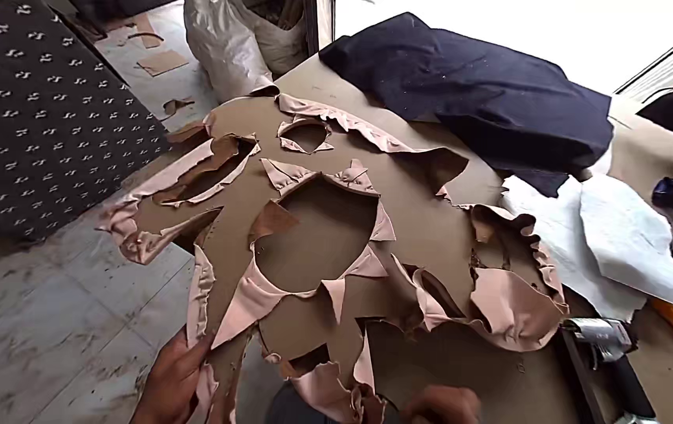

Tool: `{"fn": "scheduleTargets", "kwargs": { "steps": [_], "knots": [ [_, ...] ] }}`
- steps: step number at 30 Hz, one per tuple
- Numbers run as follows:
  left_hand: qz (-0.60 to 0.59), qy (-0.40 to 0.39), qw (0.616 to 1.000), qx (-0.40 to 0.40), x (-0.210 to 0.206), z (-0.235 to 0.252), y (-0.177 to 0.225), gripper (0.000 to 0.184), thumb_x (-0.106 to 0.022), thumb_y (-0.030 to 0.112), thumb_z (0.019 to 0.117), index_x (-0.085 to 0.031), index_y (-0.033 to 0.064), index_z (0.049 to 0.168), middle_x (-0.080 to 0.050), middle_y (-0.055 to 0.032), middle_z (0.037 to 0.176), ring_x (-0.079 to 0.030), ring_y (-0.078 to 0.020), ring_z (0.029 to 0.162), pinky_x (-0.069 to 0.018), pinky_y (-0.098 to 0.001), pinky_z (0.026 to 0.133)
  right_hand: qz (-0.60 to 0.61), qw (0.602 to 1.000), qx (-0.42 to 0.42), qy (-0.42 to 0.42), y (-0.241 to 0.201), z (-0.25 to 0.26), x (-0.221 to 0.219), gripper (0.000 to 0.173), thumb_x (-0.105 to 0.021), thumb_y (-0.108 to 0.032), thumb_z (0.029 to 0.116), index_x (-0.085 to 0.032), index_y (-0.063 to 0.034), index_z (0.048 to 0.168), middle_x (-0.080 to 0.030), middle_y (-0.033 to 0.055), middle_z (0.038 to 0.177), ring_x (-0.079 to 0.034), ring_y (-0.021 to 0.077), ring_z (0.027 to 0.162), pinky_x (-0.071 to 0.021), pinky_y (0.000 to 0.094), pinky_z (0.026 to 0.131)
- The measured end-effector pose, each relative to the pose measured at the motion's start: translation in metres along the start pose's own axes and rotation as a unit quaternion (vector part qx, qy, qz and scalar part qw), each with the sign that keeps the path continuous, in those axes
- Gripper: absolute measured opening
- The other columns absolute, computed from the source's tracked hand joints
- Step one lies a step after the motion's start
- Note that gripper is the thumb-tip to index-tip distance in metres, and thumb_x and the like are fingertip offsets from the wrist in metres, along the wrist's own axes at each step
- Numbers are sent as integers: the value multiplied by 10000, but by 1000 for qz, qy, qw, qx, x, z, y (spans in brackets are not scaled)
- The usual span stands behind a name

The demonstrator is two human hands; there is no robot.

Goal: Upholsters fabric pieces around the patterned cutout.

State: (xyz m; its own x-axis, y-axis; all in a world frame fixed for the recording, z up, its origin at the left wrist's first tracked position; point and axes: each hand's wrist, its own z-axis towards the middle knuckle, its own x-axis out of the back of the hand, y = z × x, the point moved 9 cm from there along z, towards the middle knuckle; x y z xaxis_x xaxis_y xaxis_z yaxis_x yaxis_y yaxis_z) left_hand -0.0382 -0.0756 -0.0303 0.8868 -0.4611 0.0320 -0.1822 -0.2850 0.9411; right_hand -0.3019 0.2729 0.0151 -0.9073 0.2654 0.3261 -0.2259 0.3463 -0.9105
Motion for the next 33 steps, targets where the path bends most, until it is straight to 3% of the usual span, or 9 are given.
{"fn": "scheduleTargets", "kwargs": {
  "steps": [2, 4, 6, 7, 10, 14, 23, 30, 33],
  "knots": [
    [290, 0, 956, 36, 19, 6, -7, 455, -657, 422, 963, -655, 62, 1242, -759, -61, 1018, -754, -165, 905, -651, -400, 808, -245, 948, 154, 132, -41, -4, 36, 176, -750, -261, 918, -774, -262, 1092, -749, -47, 1027, -687, 118, 1046, -588, 376, 917],
    [571, -37, 817, 64, 20, 2, 21, 618, -555, 692, 933, -699, 149, 1190, -758, -86, 899, -745, -271, 835, -600, -576, 788, -348, 882, 259, 184, -61, 21, 51, 354, -747, -376, 904, -712, -312, 1250, -711, -21, 1234, -622, 210, 1246, -525, 477, 1060],
    [647, -73, 754, -85, -36, -15, 85, 555, -533, 625, 977, -714, 151, 1201, -732, -103, 874, -709, -326, 791, -557, -627, 728, -416, 845, 306, 141, -58, 57, 45, 436, -643, -401, 980, -624, -306, 1405, -619, 3, 1432, -515, 242, 1398, -441, 508, 1158],
    [632, -99, 740, -210, -83, -25, 113, 463, -534, 552, 1003, -736, 166, 1161, -722, -53, 877, -703, -257, 776, -584, -538, 697, -429, 838, 318, 113, -54, 71, 39, 428, -624, -364, 997, -621, -282, 1417, -578, 12, 1480, -462, 253, 1440, -403, 512, 1190],
    [479, -233, 699, -476, -223, -31, 134, 252, -571, 342, 1024, -766, 234, 1141, -721, 16, 1062, -680, -170, 1029, -572, -417, 897, -446, 834, 311, 97, -45, 95, 28, 364, -637, -287, 1000, -673, -226, 1357, -565, 21, 1500, -448, 258, 1451, -386, 492, 1202],
    [311, -438, 638, -551, -328, -6, 95, 239, -538, 136, 1012, -739, 124, 1140, -715, -35, 1227, -612, -206, 1279, -493, -402, 1120, -426, 837, 288, 190, -37, 92, 21, 261, -626, -159, 1003, -741, -162, 1238, -651, 69, 1381, -530, 292, 1379, -399, 510, 1200],
    [294, -464, 594, -588, -344, 7, 79, 220, -489, 108, 994, -706, 87, 1024, -701, -78, 1087, -625, -244, 1188, -503, -380, 1046, -433, 810, 309, 246, -44, 69, -2, 226, -594, -59, 993, -732, 7, 1159, -729, 185, 1214, -667, 359, 1218, -520, 536, 1106],
    [297, -464, 551, -628, -345, -2, 81, 247, -475, 119, 993, -719, 97, 1024, -712, -68, 1081, -622, -251, 1193, -488, -390, 1052, -487, 795, 298, 206, -50, 71, 5, 256, -603, -89, 998, -695, -51, 1235, -719, 159, 1123, -667, 346, 1130, -478, 547, 1103],
    [308, -465, 525, -643, -343, -9, 79, 266, -474, 172, 1014, -725, 120, 1084, -700, -64, 1155, -598, -259, 1238, -464, -410, 1088, -519, 781, 277, 208, -47, 74, 15, 296, -590, -92, 999, -709, -75, 1270, -690, 167, 1069, -651, 351, 1020, -501, 520, 985]
  ]
}}
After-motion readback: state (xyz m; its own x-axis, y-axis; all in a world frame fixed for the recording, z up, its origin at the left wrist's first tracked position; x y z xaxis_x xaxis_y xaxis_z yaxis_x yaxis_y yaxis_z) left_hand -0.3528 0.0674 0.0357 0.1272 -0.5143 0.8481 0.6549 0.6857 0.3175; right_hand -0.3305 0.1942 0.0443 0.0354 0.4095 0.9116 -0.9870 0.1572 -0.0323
